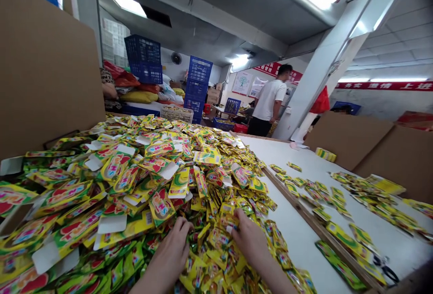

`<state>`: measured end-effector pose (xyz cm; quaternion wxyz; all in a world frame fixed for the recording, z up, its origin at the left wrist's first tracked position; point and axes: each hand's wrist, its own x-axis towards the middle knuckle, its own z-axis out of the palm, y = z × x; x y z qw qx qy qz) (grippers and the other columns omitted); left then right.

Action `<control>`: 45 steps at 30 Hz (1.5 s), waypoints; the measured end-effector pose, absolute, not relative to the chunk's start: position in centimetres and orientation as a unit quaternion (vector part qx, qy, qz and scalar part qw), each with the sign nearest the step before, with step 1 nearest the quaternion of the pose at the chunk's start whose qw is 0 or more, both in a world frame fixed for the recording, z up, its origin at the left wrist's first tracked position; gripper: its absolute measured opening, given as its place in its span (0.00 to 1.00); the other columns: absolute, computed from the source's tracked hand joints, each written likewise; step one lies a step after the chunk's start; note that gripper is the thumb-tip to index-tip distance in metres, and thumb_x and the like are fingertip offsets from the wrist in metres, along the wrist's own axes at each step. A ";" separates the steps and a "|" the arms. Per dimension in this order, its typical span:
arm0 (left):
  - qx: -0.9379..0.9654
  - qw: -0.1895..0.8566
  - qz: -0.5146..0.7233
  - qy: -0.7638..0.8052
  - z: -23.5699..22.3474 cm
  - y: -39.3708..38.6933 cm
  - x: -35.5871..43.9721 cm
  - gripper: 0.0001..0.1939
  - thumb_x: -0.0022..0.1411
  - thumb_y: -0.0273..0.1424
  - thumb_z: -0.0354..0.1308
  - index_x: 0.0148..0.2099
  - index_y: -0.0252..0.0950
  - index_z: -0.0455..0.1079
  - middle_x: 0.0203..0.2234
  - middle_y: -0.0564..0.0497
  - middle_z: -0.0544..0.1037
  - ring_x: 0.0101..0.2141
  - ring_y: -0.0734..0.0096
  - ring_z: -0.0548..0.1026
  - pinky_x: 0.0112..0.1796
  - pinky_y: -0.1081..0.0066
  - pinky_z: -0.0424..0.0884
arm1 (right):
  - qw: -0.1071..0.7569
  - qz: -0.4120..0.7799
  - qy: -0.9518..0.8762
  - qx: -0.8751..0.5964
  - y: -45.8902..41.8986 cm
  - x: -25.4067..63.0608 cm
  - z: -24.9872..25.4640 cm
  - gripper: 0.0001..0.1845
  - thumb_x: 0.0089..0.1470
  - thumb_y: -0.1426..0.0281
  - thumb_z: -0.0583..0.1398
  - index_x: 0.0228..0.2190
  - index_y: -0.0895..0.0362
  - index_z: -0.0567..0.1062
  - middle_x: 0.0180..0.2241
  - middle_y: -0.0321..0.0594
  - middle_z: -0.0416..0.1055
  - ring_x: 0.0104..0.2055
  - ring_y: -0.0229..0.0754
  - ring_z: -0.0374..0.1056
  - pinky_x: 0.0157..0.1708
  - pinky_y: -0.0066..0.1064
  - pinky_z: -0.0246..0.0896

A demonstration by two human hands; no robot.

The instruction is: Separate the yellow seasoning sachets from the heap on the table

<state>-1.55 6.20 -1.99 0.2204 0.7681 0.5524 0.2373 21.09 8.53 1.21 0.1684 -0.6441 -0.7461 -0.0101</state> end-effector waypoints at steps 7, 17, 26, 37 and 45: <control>0.769 0.139 0.136 0.609 -2.4 7.4 0.7 0.22 0.56 0.24 0.46 0.55 0.34 0.60 0.58 0.38 0.60 0.51 0.47 0.66 0.43 0.57 0.68 | 0.287 0.113 -0.737 -0.601 8.6 22.1 2.1 0.07 0.54 0.68 0.51 0.37 0.54 0.63 0.20 0.31 0.62 0.21 0.41 0.62 0.23 0.29 0.53; 0.755 0.188 0.247 0.578 -1.5 6.1 -0.9 0.14 0.61 0.29 0.40 0.49 0.40 0.58 0.41 0.45 0.73 0.40 0.62 0.73 0.38 0.66 0.67 | 0.431 0.234 -0.667 -0.560 8.2 24.2 2.1 0.09 0.55 0.63 0.51 0.29 0.55 0.65 0.26 0.37 0.64 0.25 0.39 0.60 0.22 0.28 0.54; 0.449 0.668 0.411 0.427 -1.8 7.3 0.1 0.26 0.50 0.40 0.55 0.49 0.34 0.58 0.25 0.53 0.73 0.27 0.66 0.75 0.27 0.69 0.69 | 0.447 0.379 -0.648 -0.487 7.3 21.5 2.1 0.14 0.53 0.56 0.54 0.29 0.54 0.63 0.21 0.29 0.55 0.21 0.35 0.53 0.21 0.25 0.51; 0.370 0.667 0.536 0.362 -3.6 8.1 0.9 0.23 0.39 0.45 0.67 0.34 0.35 0.69 0.25 0.52 0.77 0.30 0.67 0.73 0.35 0.70 0.68 | 0.337 0.456 -0.732 -0.379 6.9 16.9 -0.2 0.05 0.52 0.68 0.55 0.30 0.55 0.62 0.21 0.28 0.51 0.24 0.33 0.45 0.23 0.25 0.42; 0.494 0.505 0.557 0.437 -3.7 7.8 0.8 0.17 0.48 0.42 0.62 0.34 0.36 0.67 0.23 0.56 0.71 0.27 0.72 0.68 0.29 0.76 0.65 | 0.358 0.494 -0.705 -0.362 7.0 17.5 0.6 0.13 0.51 0.59 0.56 0.26 0.56 0.62 0.28 0.35 0.57 0.29 0.36 0.53 0.28 0.27 0.51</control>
